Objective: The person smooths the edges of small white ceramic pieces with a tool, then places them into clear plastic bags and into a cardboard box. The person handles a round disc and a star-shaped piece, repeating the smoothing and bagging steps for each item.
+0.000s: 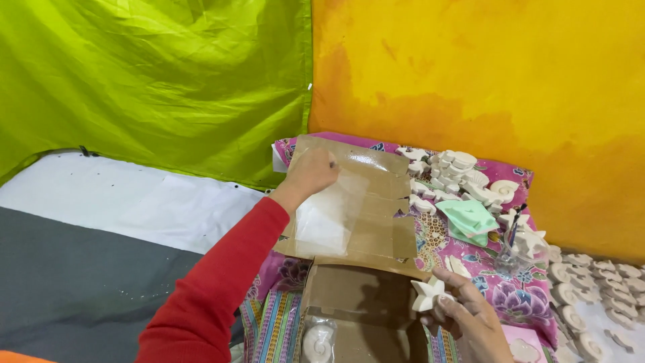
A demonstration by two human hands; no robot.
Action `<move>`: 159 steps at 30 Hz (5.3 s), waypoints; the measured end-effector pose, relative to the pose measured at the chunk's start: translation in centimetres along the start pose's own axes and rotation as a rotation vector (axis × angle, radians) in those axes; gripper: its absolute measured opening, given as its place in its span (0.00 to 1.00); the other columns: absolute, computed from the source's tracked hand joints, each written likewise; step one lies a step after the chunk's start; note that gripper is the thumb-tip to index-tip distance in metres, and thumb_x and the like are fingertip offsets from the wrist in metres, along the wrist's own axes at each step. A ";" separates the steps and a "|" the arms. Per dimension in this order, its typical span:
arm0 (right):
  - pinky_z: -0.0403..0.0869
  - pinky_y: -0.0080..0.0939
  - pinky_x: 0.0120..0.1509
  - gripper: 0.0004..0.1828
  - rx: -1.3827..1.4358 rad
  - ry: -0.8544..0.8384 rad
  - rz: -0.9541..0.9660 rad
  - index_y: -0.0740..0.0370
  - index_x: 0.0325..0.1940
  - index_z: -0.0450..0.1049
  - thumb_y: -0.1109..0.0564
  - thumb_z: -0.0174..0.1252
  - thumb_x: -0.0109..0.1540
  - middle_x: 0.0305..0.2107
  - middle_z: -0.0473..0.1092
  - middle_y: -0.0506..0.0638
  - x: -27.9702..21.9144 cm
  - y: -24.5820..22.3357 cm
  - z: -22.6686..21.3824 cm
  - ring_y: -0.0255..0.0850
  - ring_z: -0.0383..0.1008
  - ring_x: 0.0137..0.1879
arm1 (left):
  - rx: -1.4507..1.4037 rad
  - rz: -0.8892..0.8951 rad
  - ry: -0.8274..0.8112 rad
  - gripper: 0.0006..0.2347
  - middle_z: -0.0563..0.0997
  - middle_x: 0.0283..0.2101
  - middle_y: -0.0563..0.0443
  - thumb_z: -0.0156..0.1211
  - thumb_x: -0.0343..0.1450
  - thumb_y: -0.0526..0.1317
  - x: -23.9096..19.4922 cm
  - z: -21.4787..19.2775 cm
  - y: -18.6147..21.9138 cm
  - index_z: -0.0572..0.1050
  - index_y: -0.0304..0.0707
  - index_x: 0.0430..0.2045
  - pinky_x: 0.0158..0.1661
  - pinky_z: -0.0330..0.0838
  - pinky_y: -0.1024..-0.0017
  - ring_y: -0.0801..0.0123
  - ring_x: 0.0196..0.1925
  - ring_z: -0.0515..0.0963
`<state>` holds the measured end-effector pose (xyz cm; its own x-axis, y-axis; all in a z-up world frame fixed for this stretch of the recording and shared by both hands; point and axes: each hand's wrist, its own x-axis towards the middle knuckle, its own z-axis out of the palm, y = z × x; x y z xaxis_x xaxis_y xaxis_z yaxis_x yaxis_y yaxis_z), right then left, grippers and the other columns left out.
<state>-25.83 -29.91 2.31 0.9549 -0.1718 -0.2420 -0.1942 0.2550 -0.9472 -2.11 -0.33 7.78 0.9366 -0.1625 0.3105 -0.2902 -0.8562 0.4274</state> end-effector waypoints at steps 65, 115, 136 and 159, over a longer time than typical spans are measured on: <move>0.73 0.46 0.43 0.18 -1.419 0.114 -0.858 0.57 0.39 0.73 0.52 0.74 0.53 0.34 0.77 0.49 -8.6 -14.3 -3.5 0.44 0.79 0.40 | -0.350 0.420 -0.549 0.13 0.86 0.37 0.55 0.59 0.60 0.34 -13.8 -7.0 27.1 0.86 0.48 0.35 0.28 0.66 0.69 0.71 0.28 0.76; 0.77 0.40 0.40 0.18 -0.326 0.111 -0.320 0.69 0.40 0.85 0.58 0.75 0.49 0.29 0.81 0.54 -9.8 7.8 -8.4 0.40 0.78 0.36 | -1.577 -0.235 -0.643 0.20 0.83 0.57 0.45 0.73 0.60 0.35 -29.1 9.8 16.8 0.80 0.37 0.48 0.49 0.80 0.78 0.68 0.51 0.83; 0.67 0.54 0.75 0.29 -0.961 -0.438 -0.826 0.55 0.64 0.71 0.58 0.62 0.57 0.64 0.73 0.49 -14.0 -11.5 -6.1 0.46 0.69 0.73 | -1.226 0.102 -0.578 0.17 0.87 0.41 0.48 0.68 0.60 0.25 -31.6 8.6 14.2 0.82 0.36 0.42 0.43 0.87 0.75 0.71 0.40 0.87; 0.73 0.53 0.60 0.13 -1.183 -0.683 -0.619 0.51 0.39 0.87 0.44 0.65 0.59 0.68 0.64 0.48 -13.3 -13.3 -6.1 0.45 0.68 0.70 | -1.253 -0.038 -0.517 0.16 0.88 0.35 0.55 0.77 0.61 0.35 -31.2 9.2 13.0 0.83 0.40 0.41 0.37 0.79 0.83 0.80 0.35 0.86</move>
<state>-37.33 -36.85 16.89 0.8050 0.5884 0.0758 0.5231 -0.6435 -0.5588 -33.31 -10.90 -4.18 0.8333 -0.5506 0.0482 0.0147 0.1092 0.9939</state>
